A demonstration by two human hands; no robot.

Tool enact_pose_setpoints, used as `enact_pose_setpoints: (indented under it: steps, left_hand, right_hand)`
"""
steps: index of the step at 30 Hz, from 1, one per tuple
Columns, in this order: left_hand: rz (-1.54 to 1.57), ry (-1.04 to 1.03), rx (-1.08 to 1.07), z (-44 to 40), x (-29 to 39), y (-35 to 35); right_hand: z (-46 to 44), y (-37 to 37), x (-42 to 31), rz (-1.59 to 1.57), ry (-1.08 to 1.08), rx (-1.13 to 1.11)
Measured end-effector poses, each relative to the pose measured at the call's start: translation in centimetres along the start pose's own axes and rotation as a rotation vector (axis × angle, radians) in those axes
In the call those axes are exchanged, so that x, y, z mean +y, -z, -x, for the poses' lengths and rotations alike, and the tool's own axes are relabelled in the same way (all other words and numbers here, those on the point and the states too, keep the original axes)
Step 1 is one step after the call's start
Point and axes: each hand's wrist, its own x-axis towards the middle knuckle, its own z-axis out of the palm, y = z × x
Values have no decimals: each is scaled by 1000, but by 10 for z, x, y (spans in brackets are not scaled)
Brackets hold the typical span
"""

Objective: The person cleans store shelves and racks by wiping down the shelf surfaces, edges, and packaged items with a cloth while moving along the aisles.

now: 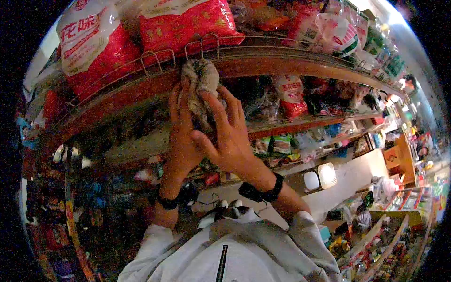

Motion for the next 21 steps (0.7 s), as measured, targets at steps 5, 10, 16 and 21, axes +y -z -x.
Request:
enact_pose_setpoints:
  steps: [5, 10, 16, 21]
  left_hand:
    - [199, -60, -246, 11, -15, 33]
    - [644, 34, -281, 2, -21, 31]
    - [652, 130, -351, 0, -28, 26]
    - [534, 163, -181, 8, -45, 29]
  right_hand:
    - [-11, -25, 2, 137, -20, 224]
    - [-31, -20, 14, 175, -22, 357]
    - [-39, 15, 30, 461, 3, 427]
    - [-35, 30, 37, 511, -87, 515]
